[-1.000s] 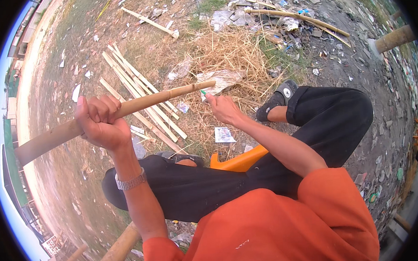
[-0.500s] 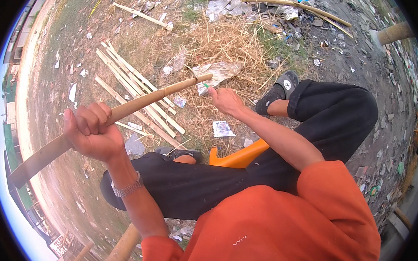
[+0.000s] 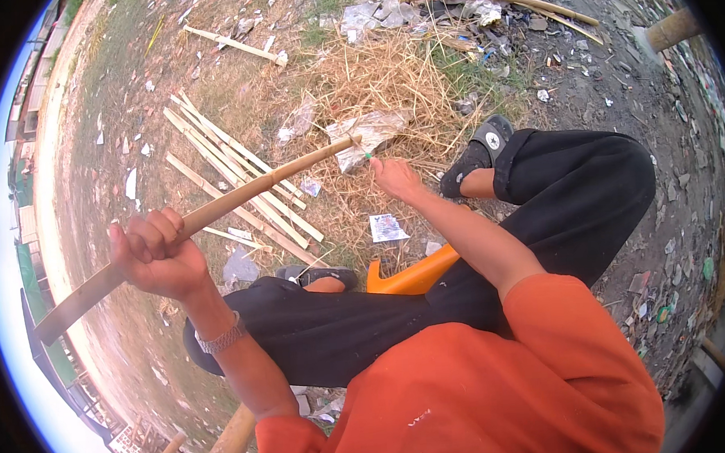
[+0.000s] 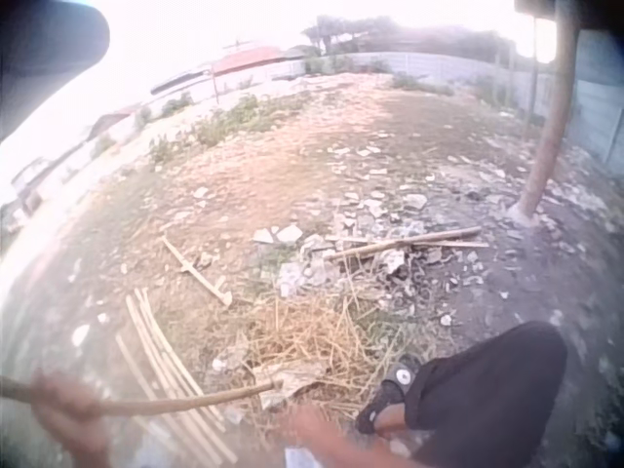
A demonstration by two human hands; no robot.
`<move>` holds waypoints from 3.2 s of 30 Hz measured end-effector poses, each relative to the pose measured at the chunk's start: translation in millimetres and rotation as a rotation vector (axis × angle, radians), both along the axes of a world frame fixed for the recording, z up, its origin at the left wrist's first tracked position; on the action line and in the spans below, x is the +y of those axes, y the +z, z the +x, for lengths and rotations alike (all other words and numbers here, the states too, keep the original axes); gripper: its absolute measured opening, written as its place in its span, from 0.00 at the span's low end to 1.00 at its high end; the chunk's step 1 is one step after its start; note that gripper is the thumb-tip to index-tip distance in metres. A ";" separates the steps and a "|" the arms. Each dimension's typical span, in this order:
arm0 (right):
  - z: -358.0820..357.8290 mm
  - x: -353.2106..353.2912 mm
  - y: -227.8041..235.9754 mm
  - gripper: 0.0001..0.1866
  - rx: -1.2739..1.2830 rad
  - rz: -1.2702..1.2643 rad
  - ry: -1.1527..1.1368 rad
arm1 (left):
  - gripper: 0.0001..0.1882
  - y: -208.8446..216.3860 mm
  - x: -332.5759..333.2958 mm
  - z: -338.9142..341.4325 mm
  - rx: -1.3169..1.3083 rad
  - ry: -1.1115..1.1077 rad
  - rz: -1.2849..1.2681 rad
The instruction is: The person sits on a small orange stool outdoors and uses a green-handled knife to sharpen the end of a long bamboo stick. They hold the bamboo with their left hand and repeatedly scrape the knife along the surface to create a pointed tip.
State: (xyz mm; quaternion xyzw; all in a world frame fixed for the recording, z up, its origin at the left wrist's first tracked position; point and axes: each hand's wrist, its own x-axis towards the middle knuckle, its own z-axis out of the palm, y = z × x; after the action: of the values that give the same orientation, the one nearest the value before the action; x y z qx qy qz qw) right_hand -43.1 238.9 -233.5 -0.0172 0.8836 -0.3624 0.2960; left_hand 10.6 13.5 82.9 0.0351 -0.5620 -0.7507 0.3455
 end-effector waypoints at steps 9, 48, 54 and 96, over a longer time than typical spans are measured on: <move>1.1 11.0 -9.0 0.37 -0.110 0.065 -0.181 | 0.26 -0.4 -0.8 -0.8 0.009 0.049 -0.021; 40.1 -55.8 117.8 0.29 0.379 -0.238 0.082 | 0.24 -9.6 -16.6 11.9 0.046 -0.056 -0.029; 45.1 -39.5 78.5 0.29 0.404 -0.095 0.068 | 0.22 -9.7 -13.3 14.3 0.036 -0.008 -0.066; 15.6 -30.2 71.2 0.36 0.186 -0.039 0.000 | 0.23 -1.9 1.0 -6.0 0.036 0.044 -0.056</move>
State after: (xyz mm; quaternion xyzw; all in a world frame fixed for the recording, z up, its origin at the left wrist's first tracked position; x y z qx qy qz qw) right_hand -27.5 208.7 -162.3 -0.0565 0.8999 -0.3765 0.2124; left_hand 4.7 14.5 80.9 0.0241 -0.5755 -0.7275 0.3728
